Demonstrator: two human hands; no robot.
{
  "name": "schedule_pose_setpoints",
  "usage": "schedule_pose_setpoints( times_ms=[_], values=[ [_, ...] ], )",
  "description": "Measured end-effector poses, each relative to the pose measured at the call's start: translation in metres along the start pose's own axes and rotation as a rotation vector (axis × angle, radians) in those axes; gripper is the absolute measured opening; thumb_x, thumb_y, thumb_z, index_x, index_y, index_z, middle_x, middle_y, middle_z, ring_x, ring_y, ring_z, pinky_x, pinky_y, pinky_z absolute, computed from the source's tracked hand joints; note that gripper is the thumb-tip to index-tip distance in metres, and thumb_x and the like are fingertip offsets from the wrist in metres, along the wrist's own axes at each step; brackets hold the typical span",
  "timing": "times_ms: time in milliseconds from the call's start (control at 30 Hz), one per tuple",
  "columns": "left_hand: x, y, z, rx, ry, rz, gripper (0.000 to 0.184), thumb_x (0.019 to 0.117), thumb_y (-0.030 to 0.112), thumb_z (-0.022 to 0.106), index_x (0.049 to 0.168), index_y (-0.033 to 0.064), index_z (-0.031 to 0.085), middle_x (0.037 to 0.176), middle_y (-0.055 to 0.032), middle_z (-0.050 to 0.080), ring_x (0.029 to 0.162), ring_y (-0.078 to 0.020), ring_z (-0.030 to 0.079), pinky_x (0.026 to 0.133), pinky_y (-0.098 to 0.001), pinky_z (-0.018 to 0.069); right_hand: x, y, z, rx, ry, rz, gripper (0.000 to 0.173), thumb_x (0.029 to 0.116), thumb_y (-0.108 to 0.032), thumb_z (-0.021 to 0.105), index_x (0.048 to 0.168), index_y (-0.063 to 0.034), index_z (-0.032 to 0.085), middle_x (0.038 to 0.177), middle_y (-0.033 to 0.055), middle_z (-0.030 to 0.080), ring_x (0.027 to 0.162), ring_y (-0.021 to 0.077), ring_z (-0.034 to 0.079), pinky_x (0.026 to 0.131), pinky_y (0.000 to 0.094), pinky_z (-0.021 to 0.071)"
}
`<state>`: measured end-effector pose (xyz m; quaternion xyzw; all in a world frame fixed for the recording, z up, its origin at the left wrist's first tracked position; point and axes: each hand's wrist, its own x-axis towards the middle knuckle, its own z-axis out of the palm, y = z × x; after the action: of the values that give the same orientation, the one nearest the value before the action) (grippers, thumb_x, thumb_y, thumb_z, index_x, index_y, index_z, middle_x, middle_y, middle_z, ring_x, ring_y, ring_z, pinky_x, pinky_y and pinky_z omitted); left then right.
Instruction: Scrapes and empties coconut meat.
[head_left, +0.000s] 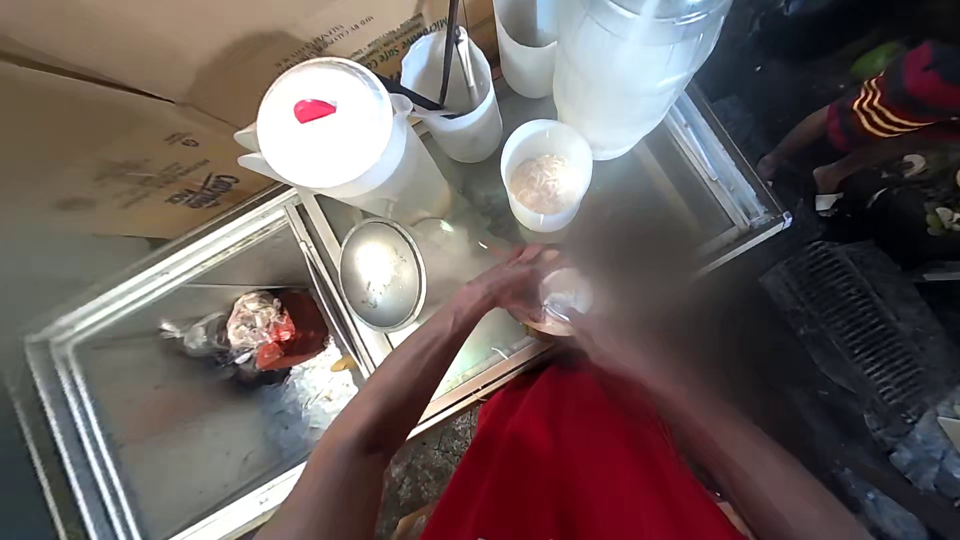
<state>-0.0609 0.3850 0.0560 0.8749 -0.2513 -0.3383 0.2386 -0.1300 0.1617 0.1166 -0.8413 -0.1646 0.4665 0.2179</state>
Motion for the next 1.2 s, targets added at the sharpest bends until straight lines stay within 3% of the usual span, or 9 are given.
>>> schedule_pose_setpoints(
  times_ms=[100, 200, 300, 367, 567, 800, 867, 1000, 1200],
  values=[
    [0.005, -0.001, -0.01, 0.092, -0.057, 0.072, 0.116, 0.0567, 0.044, 0.098, 0.156, 0.0424, 0.039, 0.166, -0.0106, 0.028, 0.146, -0.0428, 0.032, 0.11, -0.0613, 0.0401, -0.009, 0.009, -0.019, -0.114, -0.082, 0.008, 0.044, 0.1086, -0.025, 0.045, 0.152, -0.0209, 0.049, 0.13, 0.0192, 0.066, 0.122, 0.0408, 0.063, 0.101, 0.0617, 0.0493],
    [-0.018, 0.011, -0.003, 0.175, 0.206, 0.022, 0.099, 0.0667, 0.036, 0.094, 0.153, 0.0368, 0.046, 0.165, -0.0085, 0.03, 0.143, -0.0402, 0.038, 0.105, -0.0586, 0.0464, -0.015, 0.014, -0.016, 0.029, -0.09, 0.056, 0.048, 0.1088, -0.025, 0.044, 0.156, -0.0203, 0.046, 0.135, 0.0181, 0.064, 0.123, 0.0366, 0.063, 0.105, 0.0591, 0.0478],
    [-0.048, 0.043, 0.033, 0.099, 0.537, -0.239, 0.087, 0.0799, 0.043, 0.082, 0.156, 0.0257, 0.043, 0.162, -0.0165, 0.034, 0.138, -0.0429, 0.043, 0.1, -0.0595, 0.0485, -0.02, 0.025, 0.005, 0.368, -0.08, 0.109, 0.048, 0.1107, -0.028, 0.04, 0.158, -0.0188, 0.042, 0.095, 0.012, 0.063, 0.063, 0.0208, 0.059, 0.058, 0.0397, 0.0525],
    [-0.054, 0.065, 0.073, -0.064, 0.627, -0.382, 0.104, 0.0751, 0.061, 0.078, 0.16, 0.02, 0.035, 0.163, -0.0225, 0.028, 0.137, -0.0463, 0.042, 0.104, -0.0593, 0.0457, -0.022, 0.028, 0.018, 0.624, -0.09, 0.131, 0.049, 0.1113, -0.028, 0.04, 0.159, -0.0195, 0.039, 0.085, 0.0082, 0.058, 0.051, 0.0153, 0.051, 0.047, 0.0328, 0.0478],
    [-0.035, 0.056, 0.103, -0.309, 0.56, -0.374, 0.134, 0.0574, 0.055, 0.093, 0.165, 0.0246, 0.019, 0.17, -0.0183, -0.012, 0.154, -0.0477, 0.008, 0.116, -0.0613, 0.0322, -0.032, 0.038, -0.01, 0.297, -0.185, 0.098, 0.049, 0.1107, -0.029, 0.041, 0.159, -0.0214, 0.04, 0.094, 0.0128, 0.062, 0.06, 0.0199, 0.055, 0.056, 0.0386, 0.05],
    [-0.026, 0.075, 0.112, -0.298, 0.641, -0.462, 0.142, 0.0545, 0.061, 0.094, 0.166, 0.0198, 0.016, 0.168, -0.0226, -0.017, 0.153, -0.0486, 0.016, 0.109, -0.0586, 0.0449, -0.01, 0.018, 0.005, 0.532, 0.084, 0.214, 0.042, 0.1116, -0.03, 0.039, 0.149, -0.0125, 0.049, 0.082, 0.0095, 0.058, 0.05, 0.0148, 0.055, 0.047, 0.031, 0.0507],
    [-0.021, 0.069, 0.119, -0.308, 0.716, -0.376, 0.133, 0.0597, 0.056, 0.092, 0.165, 0.0214, 0.019, 0.168, -0.0229, -0.013, 0.152, -0.0467, 0.018, 0.107, -0.0579, 0.0464, -0.004, 0.01, 0.014, 0.448, 0.121, 0.181, 0.041, 0.1105, -0.029, 0.041, 0.145, -0.0108, 0.052, 0.088, 0.0122, 0.063, 0.058, 0.0182, 0.06, 0.054, 0.0353, 0.0536],
    [-0.027, 0.046, 0.103, -0.257, 0.547, -0.192, 0.135, 0.0577, 0.062, 0.091, 0.165, 0.0279, 0.017, 0.169, -0.0199, -0.015, 0.157, -0.0417, 0.005, 0.117, -0.0587, 0.0368, -0.012, 0.019, 0.014, 0.126, 0.009, -0.041, 0.046, 0.1088, -0.021, 0.042, 0.152, -0.0083, 0.047, 0.128, 0.0226, 0.065, 0.12, 0.0362, 0.063, 0.104, 0.0549, 0.0489],
    [-0.021, 0.04, 0.09, -0.198, 0.414, -0.151, 0.143, 0.0538, 0.056, 0.096, 0.166, 0.0308, 0.01, 0.168, -0.0179, -0.024, 0.157, -0.04, 0.004, 0.114, -0.0586, 0.0396, -0.038, 0.023, -0.024, -0.151, -0.171, 0.039, 0.043, 0.1054, -0.019, 0.046, 0.147, -0.0143, 0.054, 0.141, 0.0201, 0.06, 0.132, 0.0389, 0.057, 0.107, 0.061, 0.0445]
  ],
)
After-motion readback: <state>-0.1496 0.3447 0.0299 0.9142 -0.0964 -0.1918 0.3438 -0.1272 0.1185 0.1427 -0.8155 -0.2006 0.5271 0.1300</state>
